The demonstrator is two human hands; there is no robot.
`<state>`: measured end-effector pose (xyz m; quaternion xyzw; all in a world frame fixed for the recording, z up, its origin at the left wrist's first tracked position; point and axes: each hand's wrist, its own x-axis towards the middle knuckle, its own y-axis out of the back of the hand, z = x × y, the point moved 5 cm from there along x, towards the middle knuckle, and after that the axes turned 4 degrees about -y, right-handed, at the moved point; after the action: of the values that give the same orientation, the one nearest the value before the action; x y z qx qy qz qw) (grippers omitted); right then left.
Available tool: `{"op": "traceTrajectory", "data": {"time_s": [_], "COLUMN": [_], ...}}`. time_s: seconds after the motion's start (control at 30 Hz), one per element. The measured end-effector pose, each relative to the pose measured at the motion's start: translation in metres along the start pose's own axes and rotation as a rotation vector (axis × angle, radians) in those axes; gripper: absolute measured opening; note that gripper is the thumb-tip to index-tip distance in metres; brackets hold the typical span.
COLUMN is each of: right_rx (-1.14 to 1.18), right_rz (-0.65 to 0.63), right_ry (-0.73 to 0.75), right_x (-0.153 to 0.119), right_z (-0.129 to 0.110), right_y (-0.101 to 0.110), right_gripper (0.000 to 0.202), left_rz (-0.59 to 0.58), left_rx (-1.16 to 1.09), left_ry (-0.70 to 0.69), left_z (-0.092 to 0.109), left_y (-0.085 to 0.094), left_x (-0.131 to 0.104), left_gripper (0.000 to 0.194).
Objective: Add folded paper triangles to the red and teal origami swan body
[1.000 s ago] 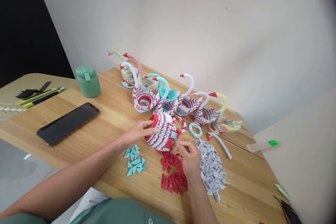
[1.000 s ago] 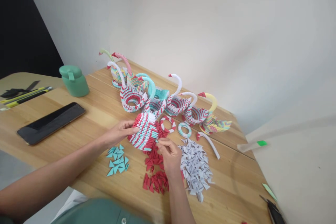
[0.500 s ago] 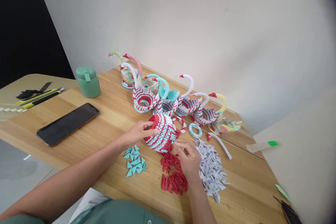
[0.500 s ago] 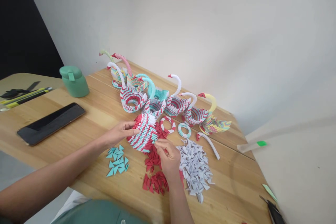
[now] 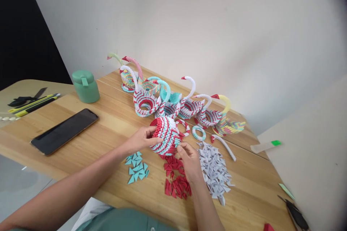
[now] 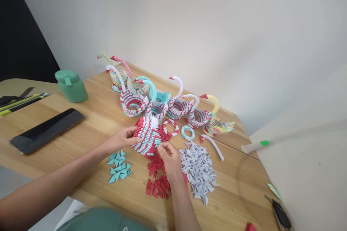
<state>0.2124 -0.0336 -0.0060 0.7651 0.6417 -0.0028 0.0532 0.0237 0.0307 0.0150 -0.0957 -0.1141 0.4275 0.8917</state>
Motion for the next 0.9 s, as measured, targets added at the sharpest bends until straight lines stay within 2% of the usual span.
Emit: {"op": "traceTrajectory", "data": {"time_s": [0.13, 0.43, 0.57, 0.67, 0.73, 0.8, 0.9], "right_rx": [0.003, -0.051, -0.052, -0.001, -0.094, -0.292, -0.566], "right_rz": [-0.012, 0.003, 0.022, 0.06, 0.095, 0.073, -0.108], "right_ry": [0.026, 0.084, 0.115, 0.168, 0.178, 0.187, 0.301], "right_x": [0.0, -0.003, -0.001, 0.002, 0.003, 0.002, -0.004], "right_z": [-0.002, -0.009, -0.009, -0.007, -0.005, -0.006, -0.014], "right_y": [-0.001, -0.008, -0.008, -0.001, 0.001, -0.005, -0.032], "right_gripper": [0.026, 0.025, 0.025, 0.035, 0.036, 0.031, 0.021], "left_rz": [-0.003, 0.015, 0.031, 0.107, 0.196, 0.277, 0.32], "left_rx": [0.075, 0.116, 0.074, 0.022, -0.013, -0.056, -0.092], "left_ry": [-0.034, -0.06, -0.075, -0.117, -0.15, -0.188, -0.226], "left_z": [-0.003, -0.002, -0.004, 0.002, 0.008, 0.014, 0.018], "left_y": [-0.003, -0.005, -0.001, 0.009, 0.018, 0.026, 0.032], "left_x": [0.0, 0.0, 0.002, 0.002, 0.002, 0.002, 0.002], "left_gripper": [0.043, 0.035, 0.037, 0.044, 0.044, 0.045, 0.046]}}
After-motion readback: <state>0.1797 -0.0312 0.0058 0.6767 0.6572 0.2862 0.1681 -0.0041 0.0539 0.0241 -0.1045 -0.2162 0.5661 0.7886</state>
